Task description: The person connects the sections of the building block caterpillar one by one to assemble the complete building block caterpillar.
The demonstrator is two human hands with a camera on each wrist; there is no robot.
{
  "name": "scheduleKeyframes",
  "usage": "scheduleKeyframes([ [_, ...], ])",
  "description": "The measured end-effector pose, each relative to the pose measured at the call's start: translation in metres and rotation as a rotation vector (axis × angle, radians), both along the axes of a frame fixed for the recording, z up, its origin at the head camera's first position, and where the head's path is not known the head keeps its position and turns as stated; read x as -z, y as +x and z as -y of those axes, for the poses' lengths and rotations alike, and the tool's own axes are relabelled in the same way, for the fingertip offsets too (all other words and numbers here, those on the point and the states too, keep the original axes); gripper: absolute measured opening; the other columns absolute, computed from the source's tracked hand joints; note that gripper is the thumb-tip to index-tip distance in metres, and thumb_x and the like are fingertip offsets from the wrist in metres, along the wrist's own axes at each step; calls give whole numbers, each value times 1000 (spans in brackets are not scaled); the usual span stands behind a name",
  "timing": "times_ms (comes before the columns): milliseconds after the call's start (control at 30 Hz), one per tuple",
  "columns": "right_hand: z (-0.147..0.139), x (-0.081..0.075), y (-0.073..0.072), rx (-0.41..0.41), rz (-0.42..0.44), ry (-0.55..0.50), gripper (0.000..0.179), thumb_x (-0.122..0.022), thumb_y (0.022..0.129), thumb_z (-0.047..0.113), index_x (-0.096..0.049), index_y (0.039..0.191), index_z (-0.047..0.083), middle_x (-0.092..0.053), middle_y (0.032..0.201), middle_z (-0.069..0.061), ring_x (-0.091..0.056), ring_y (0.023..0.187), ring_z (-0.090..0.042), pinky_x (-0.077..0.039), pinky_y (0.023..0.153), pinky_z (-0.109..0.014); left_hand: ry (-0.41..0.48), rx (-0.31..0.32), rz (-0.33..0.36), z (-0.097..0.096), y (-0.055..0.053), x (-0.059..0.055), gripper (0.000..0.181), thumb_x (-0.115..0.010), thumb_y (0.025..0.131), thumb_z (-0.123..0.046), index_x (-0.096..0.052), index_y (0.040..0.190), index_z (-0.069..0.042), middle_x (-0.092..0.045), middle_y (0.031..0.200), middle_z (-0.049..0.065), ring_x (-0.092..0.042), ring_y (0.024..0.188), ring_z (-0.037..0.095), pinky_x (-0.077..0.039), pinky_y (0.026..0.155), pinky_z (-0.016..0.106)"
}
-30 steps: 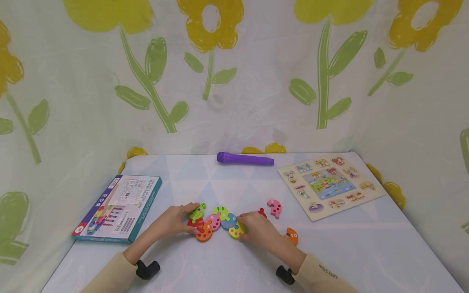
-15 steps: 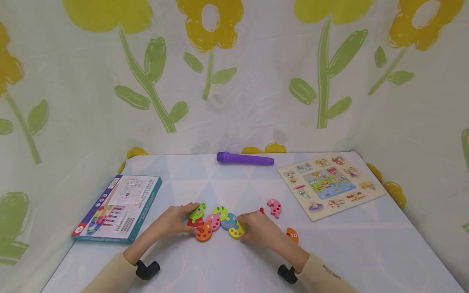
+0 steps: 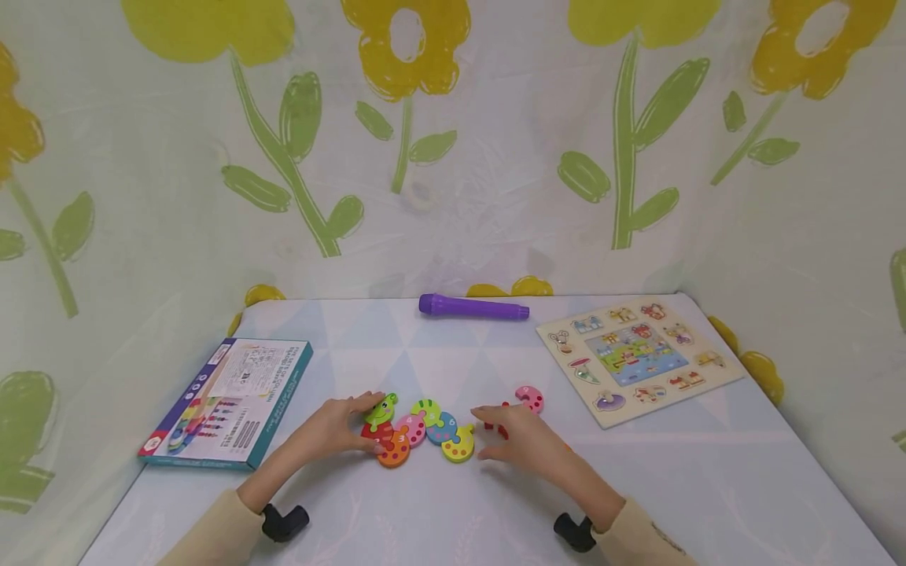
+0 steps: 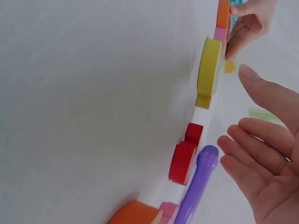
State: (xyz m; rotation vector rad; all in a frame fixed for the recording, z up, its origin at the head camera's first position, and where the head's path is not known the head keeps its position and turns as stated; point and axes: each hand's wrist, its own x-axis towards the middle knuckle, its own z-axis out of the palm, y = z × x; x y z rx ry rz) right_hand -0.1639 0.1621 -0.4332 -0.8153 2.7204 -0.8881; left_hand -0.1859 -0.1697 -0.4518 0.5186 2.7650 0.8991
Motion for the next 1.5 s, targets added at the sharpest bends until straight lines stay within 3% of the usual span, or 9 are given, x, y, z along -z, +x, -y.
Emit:
scheduleKeyframes([
  [367, -8, -2, 1, 8, 9, -33, 61, -83, 76, 20, -60, 131, 6, -61, 130, -3, -56, 121, -21, -49, 95, -39, -3, 2, 6, 1, 1, 0, 84, -87, 67, -35, -53, 139, -10, -49, 143, 10, -39, 136, 31, -38, 105, 49],
  [600, -17, -3, -1, -6, 0, -37, 60, -82, 77, 18, -60, 131, 5, -62, 129, -7, -58, 118, -23, -50, 94, -41, -4, 1, 4, 0, 1, -1, 82, -87, 68, -34, -53, 139, -10, -49, 143, 10, -39, 136, 32, -39, 105, 49],
  [1000, -27, -2, -12, -49, -52, 37, 55, -81, 78, 15, -62, 128, 2, -65, 124, -10, -60, 114, -27, -53, 89, -40, 4, 13, -3, 0, 1, -1, 82, -87, 68, -33, -53, 138, -8, -50, 142, 11, -39, 135, 32, -38, 105, 49],
  [1267, -30, 1, -21, -39, -39, 109, 57, -82, 76, 13, -62, 128, 3, -66, 121, -9, -63, 99, -21, -56, 81, -35, -2, 6, -3, 0, 1, -1, 83, -87, 68, -37, -53, 139, -9, -49, 142, 11, -39, 135, 32, -38, 105, 49],
  [1500, -28, 3, -24, -25, -40, 140, 54, -82, 76, 9, -63, 126, 2, -66, 120, -10, -63, 106, -26, -55, 85, -36, -8, -15, 6, -2, 0, -1, 82, -87, 69, -34, -53, 139, -10, -50, 142, 9, -38, 136, 30, -38, 105, 49],
])
